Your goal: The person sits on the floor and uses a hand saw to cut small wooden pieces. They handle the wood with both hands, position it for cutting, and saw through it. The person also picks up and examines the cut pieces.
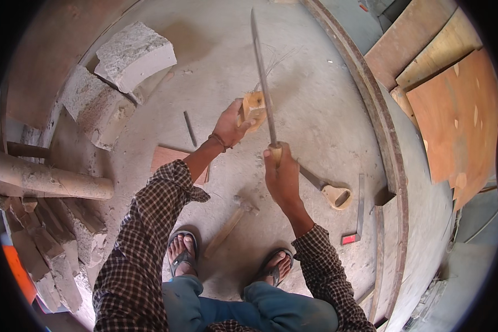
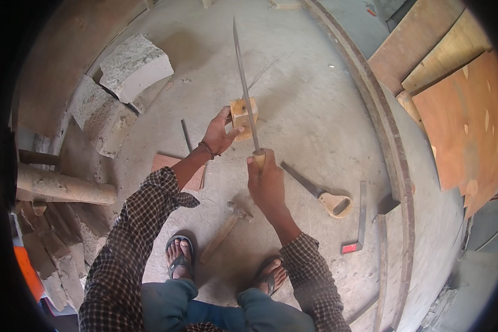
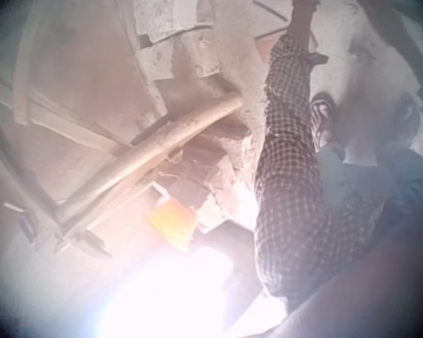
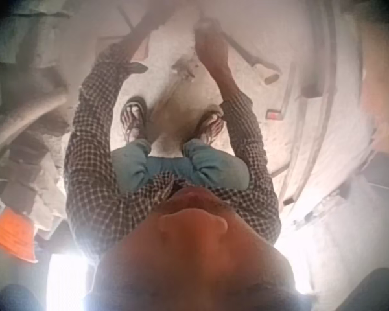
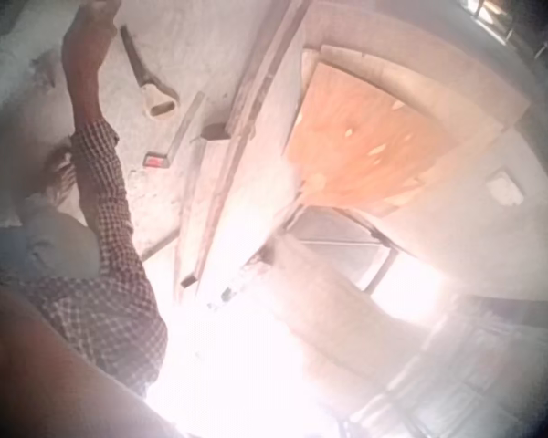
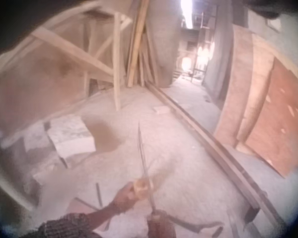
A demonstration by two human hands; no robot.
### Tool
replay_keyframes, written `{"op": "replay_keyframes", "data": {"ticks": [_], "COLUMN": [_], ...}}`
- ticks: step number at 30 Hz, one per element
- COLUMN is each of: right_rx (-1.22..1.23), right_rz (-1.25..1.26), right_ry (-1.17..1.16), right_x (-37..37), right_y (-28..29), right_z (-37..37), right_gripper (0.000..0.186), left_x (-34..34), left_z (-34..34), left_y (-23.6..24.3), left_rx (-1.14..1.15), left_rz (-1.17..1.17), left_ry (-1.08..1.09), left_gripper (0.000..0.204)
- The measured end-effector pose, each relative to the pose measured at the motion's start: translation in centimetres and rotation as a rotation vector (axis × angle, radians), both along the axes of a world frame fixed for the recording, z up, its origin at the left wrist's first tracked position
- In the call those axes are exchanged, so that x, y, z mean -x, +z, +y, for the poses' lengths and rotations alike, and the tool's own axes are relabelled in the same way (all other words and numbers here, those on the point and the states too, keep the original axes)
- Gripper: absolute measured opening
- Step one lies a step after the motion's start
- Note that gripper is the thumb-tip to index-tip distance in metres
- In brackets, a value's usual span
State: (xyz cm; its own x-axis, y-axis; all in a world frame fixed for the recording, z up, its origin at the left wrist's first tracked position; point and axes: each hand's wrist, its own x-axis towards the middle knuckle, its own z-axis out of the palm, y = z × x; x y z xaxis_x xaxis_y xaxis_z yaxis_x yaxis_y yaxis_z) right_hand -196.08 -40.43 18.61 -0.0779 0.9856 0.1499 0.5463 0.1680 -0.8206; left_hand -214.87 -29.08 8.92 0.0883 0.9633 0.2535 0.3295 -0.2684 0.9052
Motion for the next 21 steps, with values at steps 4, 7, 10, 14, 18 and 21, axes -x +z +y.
{"op": "replay_keyframes", "data": {"ticks": [4,7,10,14,18,21], "right_rx": [-0.219,-0.256,0.128,0.114,0.079,-0.006], "right_rz": [0.327,0.580,-0.001,-0.018,0.056,0.177], "right_ry": [0.010,0.045,-0.002,-0.001,-0.009,0.013], "right_x": [0.5,0.9,1.9,1.4,2.6,3.2], "right_y": [3.9,2.4,-2.3,-2.0,-2.6,-6.6], "right_z": [1.1,1.0,1.3,1.3,1.9,5.3], "right_gripper": [0.028,0.028,0.024,0.021,0.021,0.021], "left_x": [0.6,0.6,1.0,0.6,1.4,1.0], "left_z": [0.9,1.3,0.6,0.3,0.4,1.3], "left_y": [-0.6,-1.0,-1.0,0.4,1.1,1.7], "left_rx": [-0.032,-0.025,-0.037,0.004,0.091,0.105], "left_rz": [0.008,0.012,0.056,0.097,0.228,0.221], "left_ry": [-0.006,-0.013,-0.003,-0.022,0.011,0.029], "left_gripper": [0.059,0.060,0.060,0.063,0.060,0.058]}}
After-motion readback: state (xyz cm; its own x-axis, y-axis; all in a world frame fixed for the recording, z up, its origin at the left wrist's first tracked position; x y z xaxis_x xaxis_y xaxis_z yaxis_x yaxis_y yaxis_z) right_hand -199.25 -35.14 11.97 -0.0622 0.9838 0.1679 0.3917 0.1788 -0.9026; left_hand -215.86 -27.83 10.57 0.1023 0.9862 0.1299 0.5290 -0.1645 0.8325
